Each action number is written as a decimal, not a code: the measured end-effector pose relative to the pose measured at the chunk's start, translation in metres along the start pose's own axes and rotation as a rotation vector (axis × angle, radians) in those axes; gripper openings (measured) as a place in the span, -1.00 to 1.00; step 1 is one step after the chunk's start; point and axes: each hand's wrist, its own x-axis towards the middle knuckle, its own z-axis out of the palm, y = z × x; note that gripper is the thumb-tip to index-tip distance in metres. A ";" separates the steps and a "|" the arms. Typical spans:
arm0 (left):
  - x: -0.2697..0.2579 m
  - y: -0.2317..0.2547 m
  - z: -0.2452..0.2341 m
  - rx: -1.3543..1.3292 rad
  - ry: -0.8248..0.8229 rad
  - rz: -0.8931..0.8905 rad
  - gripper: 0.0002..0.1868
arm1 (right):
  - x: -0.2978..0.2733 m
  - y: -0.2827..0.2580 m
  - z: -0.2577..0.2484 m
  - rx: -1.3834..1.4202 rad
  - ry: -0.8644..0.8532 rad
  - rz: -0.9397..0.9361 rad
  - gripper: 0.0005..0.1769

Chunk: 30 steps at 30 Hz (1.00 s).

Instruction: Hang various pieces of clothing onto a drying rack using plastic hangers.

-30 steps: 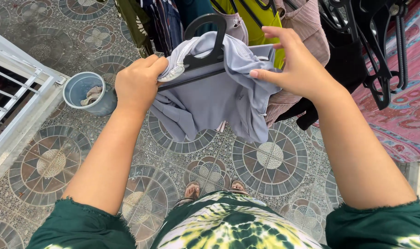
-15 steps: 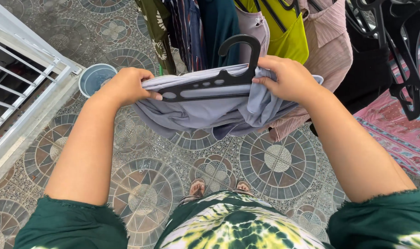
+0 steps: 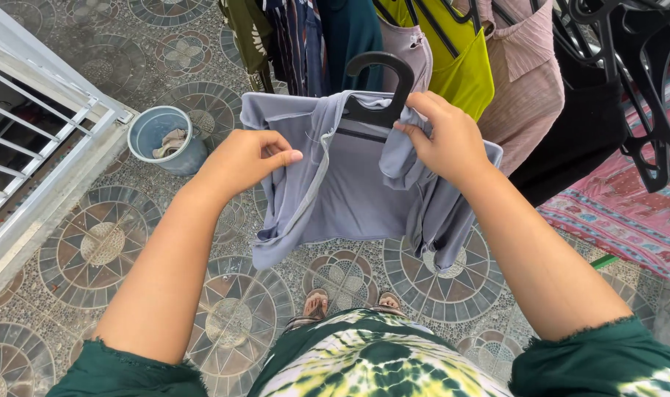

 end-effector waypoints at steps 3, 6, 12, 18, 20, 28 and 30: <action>-0.011 0.027 -0.016 0.412 0.699 0.598 -0.26 | -0.002 0.009 -0.003 0.047 0.088 -0.243 -0.57; -0.007 0.043 -0.017 0.647 0.829 0.907 -0.50 | 0.003 -0.005 -0.018 0.185 -0.065 -0.078 -0.60; 0.000 0.038 -0.012 0.445 0.309 0.326 -0.65 | 0.005 0.015 -0.047 0.344 -0.140 0.209 -0.70; 0.006 0.017 0.001 0.575 0.325 0.460 -0.62 | 0.006 0.050 -0.055 0.059 -0.256 0.268 -0.41; 0.005 0.017 0.001 0.569 0.299 0.456 -0.62 | 0.008 0.047 -0.057 -0.023 -0.273 0.304 -0.61; 0.006 0.018 0.016 0.547 0.181 0.482 -0.67 | 0.037 -0.010 -0.057 0.350 -0.197 0.324 -0.90; 0.008 0.018 0.022 0.583 0.189 0.569 -0.67 | 0.049 -0.020 -0.045 0.594 -0.080 0.358 -0.82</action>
